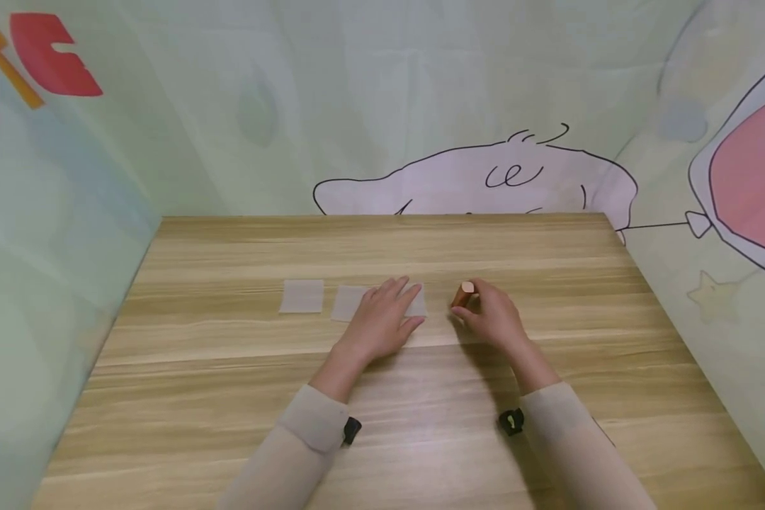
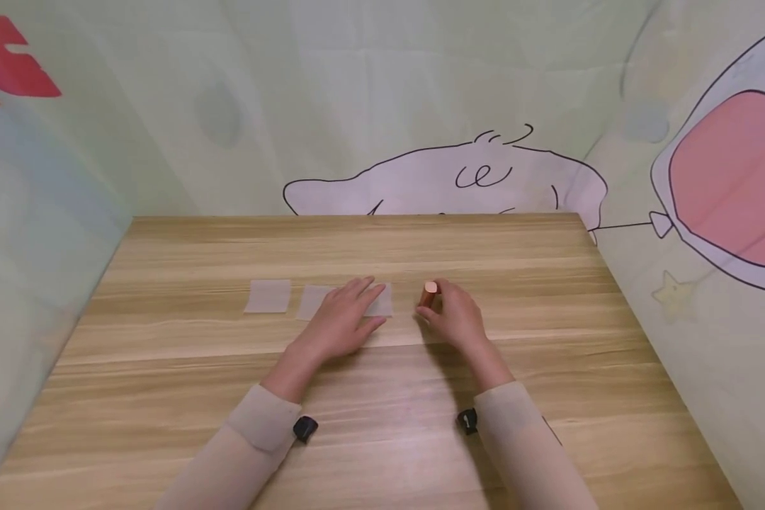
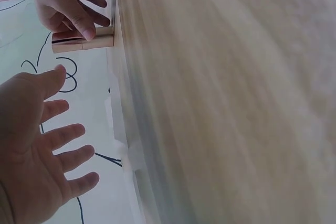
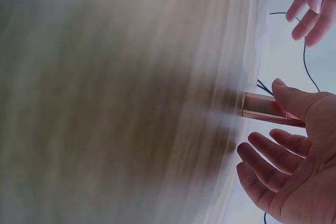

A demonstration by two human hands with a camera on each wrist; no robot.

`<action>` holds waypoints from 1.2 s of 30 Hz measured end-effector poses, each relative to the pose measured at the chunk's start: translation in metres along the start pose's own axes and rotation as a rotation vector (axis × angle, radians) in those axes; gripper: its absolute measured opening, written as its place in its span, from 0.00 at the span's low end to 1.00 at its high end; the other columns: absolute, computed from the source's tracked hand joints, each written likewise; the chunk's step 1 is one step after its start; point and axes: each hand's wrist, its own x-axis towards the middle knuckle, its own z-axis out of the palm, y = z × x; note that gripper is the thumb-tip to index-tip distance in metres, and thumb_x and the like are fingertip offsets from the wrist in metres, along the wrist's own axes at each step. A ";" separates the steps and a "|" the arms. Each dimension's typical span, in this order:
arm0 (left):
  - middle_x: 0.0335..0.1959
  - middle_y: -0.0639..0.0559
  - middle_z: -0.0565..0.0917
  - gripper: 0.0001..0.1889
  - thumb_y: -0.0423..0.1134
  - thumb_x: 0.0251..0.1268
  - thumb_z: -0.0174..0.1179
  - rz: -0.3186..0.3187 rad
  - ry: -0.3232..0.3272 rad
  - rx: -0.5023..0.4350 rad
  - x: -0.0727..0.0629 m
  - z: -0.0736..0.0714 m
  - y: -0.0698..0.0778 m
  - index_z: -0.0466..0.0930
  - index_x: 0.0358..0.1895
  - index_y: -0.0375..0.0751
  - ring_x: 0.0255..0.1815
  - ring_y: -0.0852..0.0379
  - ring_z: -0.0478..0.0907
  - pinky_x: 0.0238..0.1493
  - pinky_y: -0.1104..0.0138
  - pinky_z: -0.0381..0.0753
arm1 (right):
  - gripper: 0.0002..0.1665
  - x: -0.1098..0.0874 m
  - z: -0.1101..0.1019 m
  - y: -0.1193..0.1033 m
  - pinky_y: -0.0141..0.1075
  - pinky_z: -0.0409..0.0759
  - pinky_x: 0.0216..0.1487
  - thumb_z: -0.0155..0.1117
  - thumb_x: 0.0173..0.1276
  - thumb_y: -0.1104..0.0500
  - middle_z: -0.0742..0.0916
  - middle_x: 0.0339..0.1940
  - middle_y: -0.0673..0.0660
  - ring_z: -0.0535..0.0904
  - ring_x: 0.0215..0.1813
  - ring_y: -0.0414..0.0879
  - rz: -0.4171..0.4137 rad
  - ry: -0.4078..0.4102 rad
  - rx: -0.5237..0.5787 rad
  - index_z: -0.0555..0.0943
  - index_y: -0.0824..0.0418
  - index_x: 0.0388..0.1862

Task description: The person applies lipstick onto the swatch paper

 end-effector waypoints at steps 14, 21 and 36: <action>0.80 0.43 0.59 0.32 0.55 0.78 0.53 0.006 -0.012 -0.011 0.009 0.001 0.005 0.62 0.78 0.45 0.80 0.42 0.55 0.76 0.44 0.56 | 0.13 0.005 0.001 0.002 0.54 0.78 0.57 0.76 0.63 0.59 0.87 0.40 0.57 0.82 0.52 0.60 0.014 -0.026 0.029 0.81 0.60 0.42; 0.80 0.42 0.59 0.32 0.54 0.78 0.53 0.005 -0.017 -0.018 0.012 0.004 0.007 0.61 0.78 0.46 0.80 0.42 0.54 0.77 0.45 0.54 | 0.11 0.006 0.002 0.003 0.53 0.78 0.59 0.77 0.62 0.61 0.88 0.37 0.55 0.83 0.52 0.59 -0.004 -0.024 0.050 0.81 0.58 0.37; 0.80 0.42 0.59 0.32 0.53 0.78 0.53 -0.007 -0.011 -0.042 0.007 0.004 0.006 0.60 0.79 0.45 0.80 0.43 0.54 0.78 0.46 0.53 | 0.08 0.006 0.003 0.002 0.51 0.79 0.53 0.78 0.60 0.63 0.89 0.33 0.54 0.85 0.45 0.55 -0.030 0.002 0.058 0.84 0.59 0.31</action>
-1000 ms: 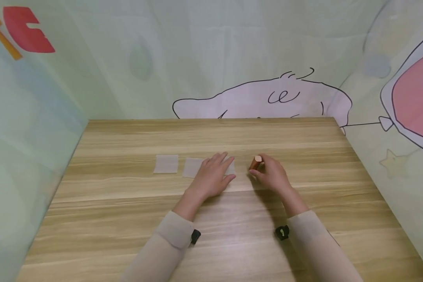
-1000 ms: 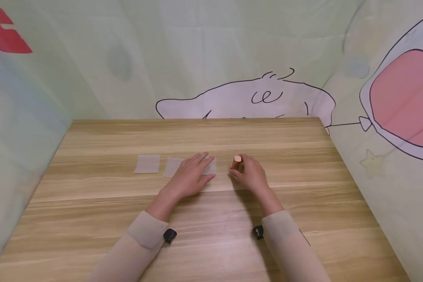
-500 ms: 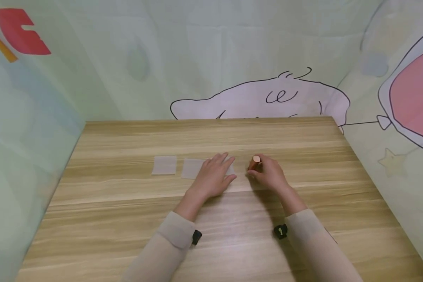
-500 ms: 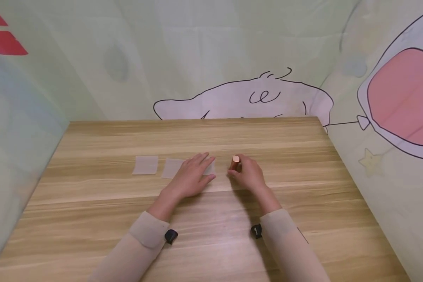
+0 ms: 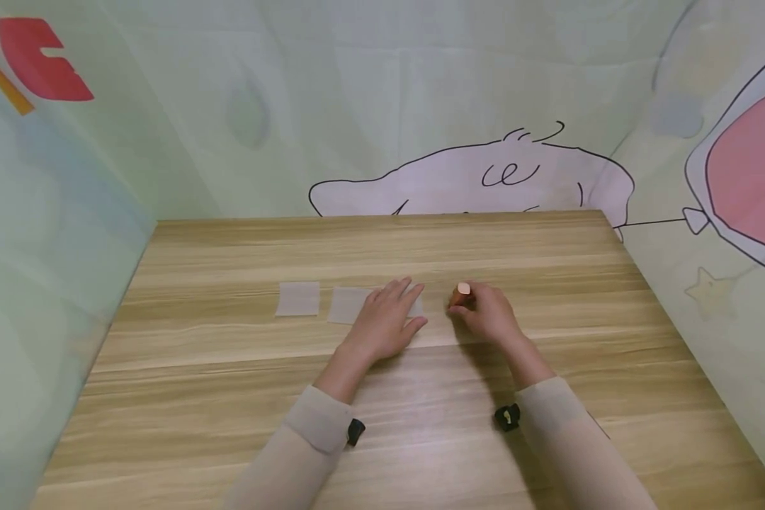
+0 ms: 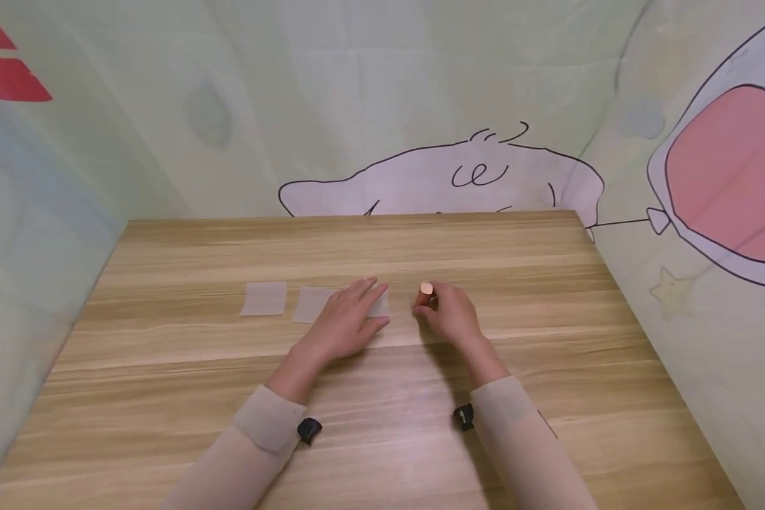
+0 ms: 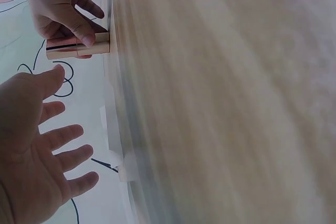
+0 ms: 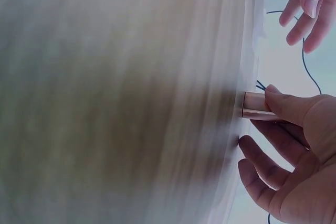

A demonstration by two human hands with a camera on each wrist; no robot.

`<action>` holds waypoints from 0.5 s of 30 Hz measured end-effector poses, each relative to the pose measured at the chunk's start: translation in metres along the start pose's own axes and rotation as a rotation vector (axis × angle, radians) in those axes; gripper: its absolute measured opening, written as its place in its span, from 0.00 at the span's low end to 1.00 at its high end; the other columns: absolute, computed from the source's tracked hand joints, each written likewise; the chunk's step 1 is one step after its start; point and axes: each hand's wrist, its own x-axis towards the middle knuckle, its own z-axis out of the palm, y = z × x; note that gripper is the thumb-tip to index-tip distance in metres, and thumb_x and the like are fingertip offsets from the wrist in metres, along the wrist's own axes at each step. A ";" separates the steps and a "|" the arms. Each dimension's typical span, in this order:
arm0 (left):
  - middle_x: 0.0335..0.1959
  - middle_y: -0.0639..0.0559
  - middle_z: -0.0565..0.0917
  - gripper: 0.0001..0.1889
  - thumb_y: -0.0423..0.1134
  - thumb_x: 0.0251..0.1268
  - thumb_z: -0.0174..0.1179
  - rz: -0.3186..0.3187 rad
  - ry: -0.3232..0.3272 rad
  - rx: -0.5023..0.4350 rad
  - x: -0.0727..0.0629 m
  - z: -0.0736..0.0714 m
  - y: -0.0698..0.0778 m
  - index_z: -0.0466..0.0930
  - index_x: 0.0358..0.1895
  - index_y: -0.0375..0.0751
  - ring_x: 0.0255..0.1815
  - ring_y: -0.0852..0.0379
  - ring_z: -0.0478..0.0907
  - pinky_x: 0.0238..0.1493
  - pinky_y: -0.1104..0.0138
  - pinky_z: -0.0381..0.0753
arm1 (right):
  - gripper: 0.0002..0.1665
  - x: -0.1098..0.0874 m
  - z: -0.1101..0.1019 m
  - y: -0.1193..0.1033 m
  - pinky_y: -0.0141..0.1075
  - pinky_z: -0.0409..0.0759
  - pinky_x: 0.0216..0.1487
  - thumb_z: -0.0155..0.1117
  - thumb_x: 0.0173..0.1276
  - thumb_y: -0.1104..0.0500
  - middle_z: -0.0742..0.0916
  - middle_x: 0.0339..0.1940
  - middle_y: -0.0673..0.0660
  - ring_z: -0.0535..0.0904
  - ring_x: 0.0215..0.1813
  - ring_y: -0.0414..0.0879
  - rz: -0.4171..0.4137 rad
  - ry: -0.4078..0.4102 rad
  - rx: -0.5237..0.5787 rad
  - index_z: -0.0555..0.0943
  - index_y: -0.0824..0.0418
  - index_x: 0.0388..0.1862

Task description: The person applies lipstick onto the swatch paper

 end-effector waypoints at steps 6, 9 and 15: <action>0.80 0.42 0.59 0.32 0.53 0.78 0.53 0.000 0.004 -0.003 -0.003 -0.001 0.000 0.61 0.79 0.45 0.80 0.43 0.54 0.78 0.46 0.53 | 0.09 -0.002 -0.001 -0.002 0.51 0.81 0.54 0.78 0.60 0.63 0.88 0.32 0.55 0.86 0.46 0.56 -0.010 0.006 0.008 0.83 0.61 0.31; 0.80 0.43 0.59 0.32 0.54 0.78 0.52 0.004 0.007 0.001 -0.004 -0.001 -0.001 0.61 0.79 0.46 0.80 0.44 0.55 0.78 0.47 0.53 | 0.09 -0.002 -0.001 -0.003 0.51 0.83 0.53 0.76 0.61 0.65 0.88 0.33 0.57 0.87 0.46 0.58 -0.014 0.008 0.029 0.81 0.62 0.31; 0.79 0.42 0.61 0.31 0.52 0.78 0.53 0.030 0.039 0.002 -0.003 -0.003 -0.002 0.62 0.78 0.45 0.79 0.44 0.56 0.76 0.46 0.56 | 0.10 -0.003 -0.001 -0.005 0.48 0.87 0.46 0.72 0.65 0.68 0.87 0.36 0.60 0.87 0.44 0.58 -0.055 0.019 0.109 0.79 0.61 0.29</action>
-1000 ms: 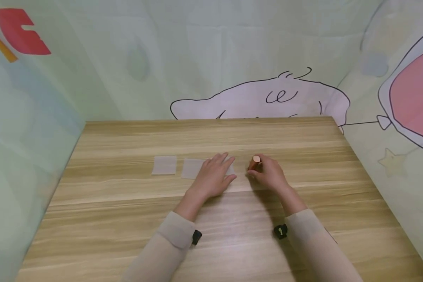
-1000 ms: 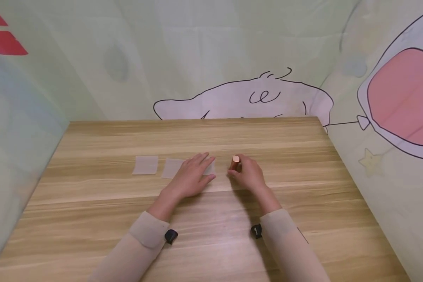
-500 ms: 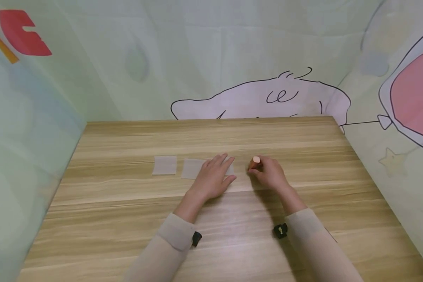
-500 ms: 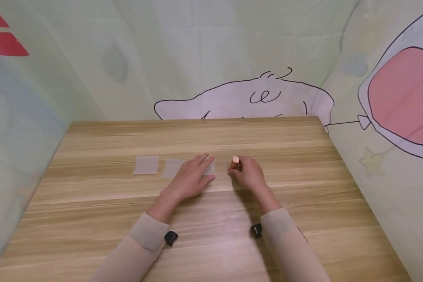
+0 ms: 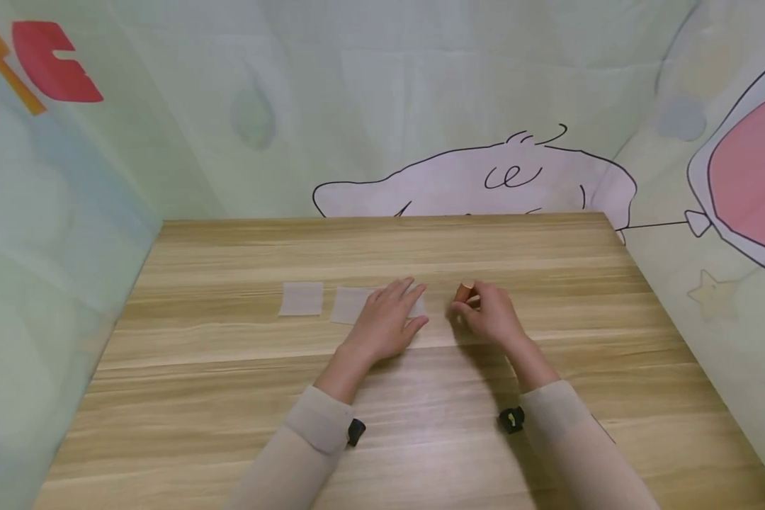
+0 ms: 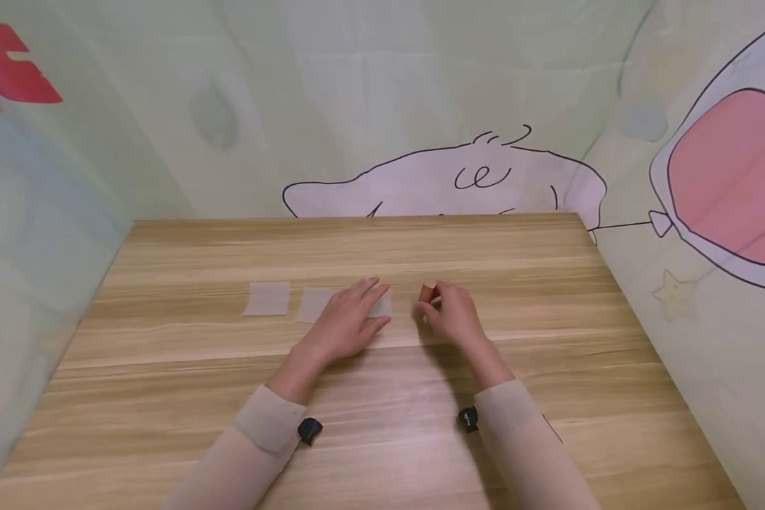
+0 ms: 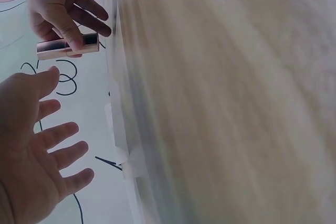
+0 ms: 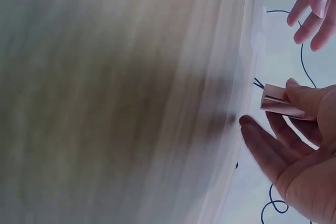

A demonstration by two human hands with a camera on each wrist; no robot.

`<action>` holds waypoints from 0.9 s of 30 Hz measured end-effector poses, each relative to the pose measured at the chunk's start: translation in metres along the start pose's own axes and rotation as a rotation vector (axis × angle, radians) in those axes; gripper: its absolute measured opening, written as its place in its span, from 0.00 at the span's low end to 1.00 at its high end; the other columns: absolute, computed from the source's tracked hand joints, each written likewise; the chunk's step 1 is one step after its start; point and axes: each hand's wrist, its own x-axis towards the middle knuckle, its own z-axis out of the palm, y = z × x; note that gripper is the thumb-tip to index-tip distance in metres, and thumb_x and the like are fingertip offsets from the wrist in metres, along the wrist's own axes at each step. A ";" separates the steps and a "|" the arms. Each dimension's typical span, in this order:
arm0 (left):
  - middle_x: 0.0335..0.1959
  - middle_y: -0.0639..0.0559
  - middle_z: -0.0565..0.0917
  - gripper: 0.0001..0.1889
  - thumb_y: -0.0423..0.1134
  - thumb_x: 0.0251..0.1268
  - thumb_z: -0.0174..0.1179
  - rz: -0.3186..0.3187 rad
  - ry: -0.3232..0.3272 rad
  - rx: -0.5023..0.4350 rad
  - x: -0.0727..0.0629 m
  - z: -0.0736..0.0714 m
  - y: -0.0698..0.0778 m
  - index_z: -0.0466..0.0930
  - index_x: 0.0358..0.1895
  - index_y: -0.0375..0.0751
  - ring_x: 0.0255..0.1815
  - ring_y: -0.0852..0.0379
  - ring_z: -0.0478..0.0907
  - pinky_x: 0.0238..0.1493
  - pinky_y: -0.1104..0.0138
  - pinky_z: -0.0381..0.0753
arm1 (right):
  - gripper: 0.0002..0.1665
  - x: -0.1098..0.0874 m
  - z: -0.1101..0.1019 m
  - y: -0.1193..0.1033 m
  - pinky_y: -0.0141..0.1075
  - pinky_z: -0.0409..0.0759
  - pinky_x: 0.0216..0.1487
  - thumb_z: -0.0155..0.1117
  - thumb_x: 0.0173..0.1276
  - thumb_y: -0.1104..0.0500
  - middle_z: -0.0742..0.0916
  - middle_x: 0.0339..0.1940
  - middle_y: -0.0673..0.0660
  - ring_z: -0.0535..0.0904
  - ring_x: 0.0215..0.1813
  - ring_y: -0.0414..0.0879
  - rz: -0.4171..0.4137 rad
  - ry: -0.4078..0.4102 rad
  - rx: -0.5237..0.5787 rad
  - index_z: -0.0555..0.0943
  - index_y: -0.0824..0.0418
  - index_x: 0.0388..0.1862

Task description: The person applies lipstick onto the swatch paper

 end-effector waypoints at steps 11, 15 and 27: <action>0.78 0.43 0.63 0.31 0.52 0.78 0.54 0.000 0.051 -0.007 0.000 -0.014 0.001 0.63 0.78 0.45 0.79 0.44 0.58 0.76 0.47 0.58 | 0.08 0.001 -0.002 -0.004 0.48 0.87 0.46 0.72 0.63 0.71 0.87 0.37 0.61 0.87 0.45 0.58 -0.128 0.030 0.047 0.80 0.64 0.32; 0.77 0.43 0.64 0.31 0.52 0.77 0.55 0.000 0.058 -0.002 -0.002 -0.016 0.002 0.63 0.77 0.45 0.78 0.44 0.58 0.76 0.46 0.58 | 0.09 0.001 -0.004 -0.008 0.48 0.87 0.45 0.72 0.64 0.70 0.87 0.38 0.60 0.86 0.46 0.57 -0.150 0.018 0.031 0.79 0.62 0.33; 0.77 0.44 0.65 0.31 0.53 0.77 0.55 -0.004 0.095 -0.006 -0.009 -0.021 0.001 0.64 0.77 0.44 0.78 0.45 0.60 0.75 0.48 0.60 | 0.11 -0.006 -0.005 -0.020 0.42 0.86 0.34 0.71 0.66 0.67 0.87 0.39 0.57 0.86 0.46 0.54 -0.145 0.023 0.054 0.77 0.58 0.33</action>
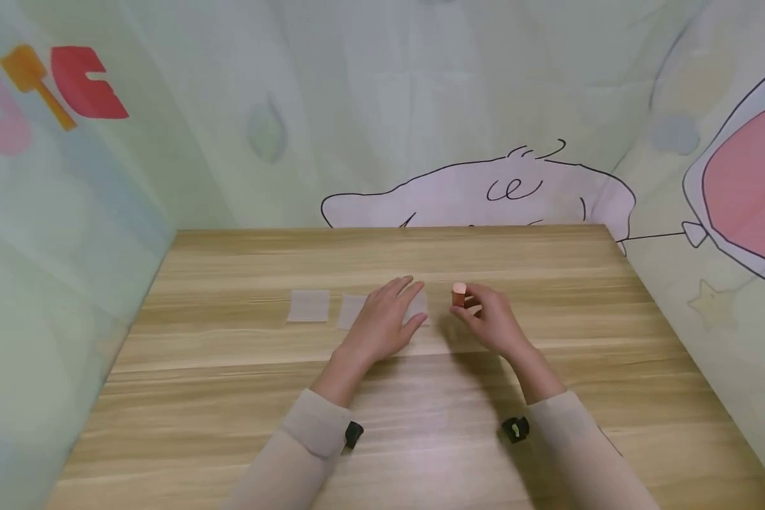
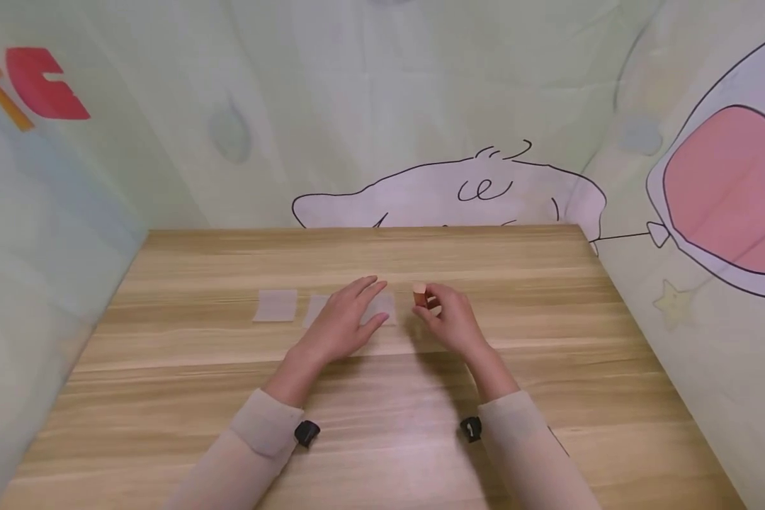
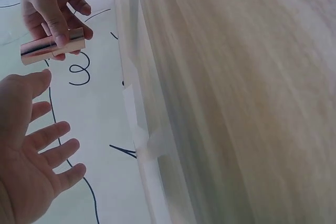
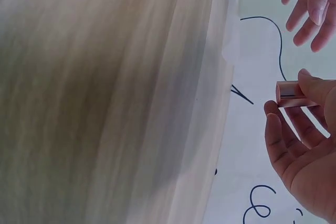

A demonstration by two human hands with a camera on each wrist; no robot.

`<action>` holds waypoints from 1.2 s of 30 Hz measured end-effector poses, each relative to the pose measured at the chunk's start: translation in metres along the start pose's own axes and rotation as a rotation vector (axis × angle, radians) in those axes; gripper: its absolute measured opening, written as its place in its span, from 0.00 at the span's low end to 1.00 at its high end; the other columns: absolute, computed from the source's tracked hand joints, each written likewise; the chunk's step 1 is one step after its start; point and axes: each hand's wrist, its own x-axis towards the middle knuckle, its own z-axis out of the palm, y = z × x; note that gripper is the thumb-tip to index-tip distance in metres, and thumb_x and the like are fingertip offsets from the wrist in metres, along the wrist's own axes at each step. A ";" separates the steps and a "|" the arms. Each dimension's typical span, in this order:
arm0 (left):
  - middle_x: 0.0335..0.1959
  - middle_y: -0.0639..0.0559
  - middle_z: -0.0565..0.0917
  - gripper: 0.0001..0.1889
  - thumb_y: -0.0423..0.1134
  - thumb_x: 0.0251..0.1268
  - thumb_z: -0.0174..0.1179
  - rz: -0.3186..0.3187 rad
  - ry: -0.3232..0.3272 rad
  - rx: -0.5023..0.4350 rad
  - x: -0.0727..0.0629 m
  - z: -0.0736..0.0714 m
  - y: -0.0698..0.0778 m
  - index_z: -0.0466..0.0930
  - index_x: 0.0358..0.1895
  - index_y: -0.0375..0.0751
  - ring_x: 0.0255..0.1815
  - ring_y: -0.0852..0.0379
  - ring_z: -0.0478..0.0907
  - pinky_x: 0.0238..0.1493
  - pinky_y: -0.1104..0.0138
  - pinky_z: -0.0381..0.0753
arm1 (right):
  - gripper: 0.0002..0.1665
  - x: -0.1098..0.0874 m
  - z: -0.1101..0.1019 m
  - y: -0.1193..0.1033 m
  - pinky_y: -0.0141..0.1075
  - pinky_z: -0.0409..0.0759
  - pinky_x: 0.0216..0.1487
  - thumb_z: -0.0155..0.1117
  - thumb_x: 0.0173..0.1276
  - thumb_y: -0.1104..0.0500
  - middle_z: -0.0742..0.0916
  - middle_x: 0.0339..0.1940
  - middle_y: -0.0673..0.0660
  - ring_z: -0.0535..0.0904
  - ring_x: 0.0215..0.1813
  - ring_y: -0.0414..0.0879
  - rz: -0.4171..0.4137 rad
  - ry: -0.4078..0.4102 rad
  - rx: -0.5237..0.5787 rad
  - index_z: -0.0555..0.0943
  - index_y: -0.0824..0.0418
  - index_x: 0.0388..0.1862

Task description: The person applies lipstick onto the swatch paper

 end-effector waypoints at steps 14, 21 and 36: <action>0.74 0.43 0.69 0.28 0.51 0.78 0.55 0.039 0.070 -0.026 -0.005 -0.010 -0.002 0.68 0.75 0.42 0.74 0.45 0.65 0.74 0.49 0.63 | 0.08 0.002 0.003 -0.015 0.43 0.85 0.36 0.72 0.66 0.66 0.87 0.39 0.56 0.86 0.47 0.53 -0.031 -0.014 -0.009 0.80 0.58 0.36; 0.72 0.43 0.72 0.26 0.49 0.77 0.56 0.072 0.108 -0.033 -0.009 -0.016 -0.002 0.71 0.72 0.41 0.73 0.46 0.68 0.74 0.50 0.63 | 0.07 0.003 0.003 -0.021 0.44 0.85 0.37 0.72 0.67 0.65 0.86 0.39 0.56 0.85 0.48 0.53 -0.039 -0.018 -0.007 0.81 0.59 0.37; 0.67 0.45 0.77 0.23 0.47 0.76 0.58 0.108 0.170 -0.040 -0.019 -0.026 -0.006 0.76 0.68 0.41 0.70 0.47 0.72 0.74 0.51 0.64 | 0.07 0.004 0.010 -0.032 0.47 0.86 0.36 0.73 0.66 0.65 0.87 0.38 0.55 0.86 0.46 0.53 -0.080 0.011 0.019 0.82 0.60 0.38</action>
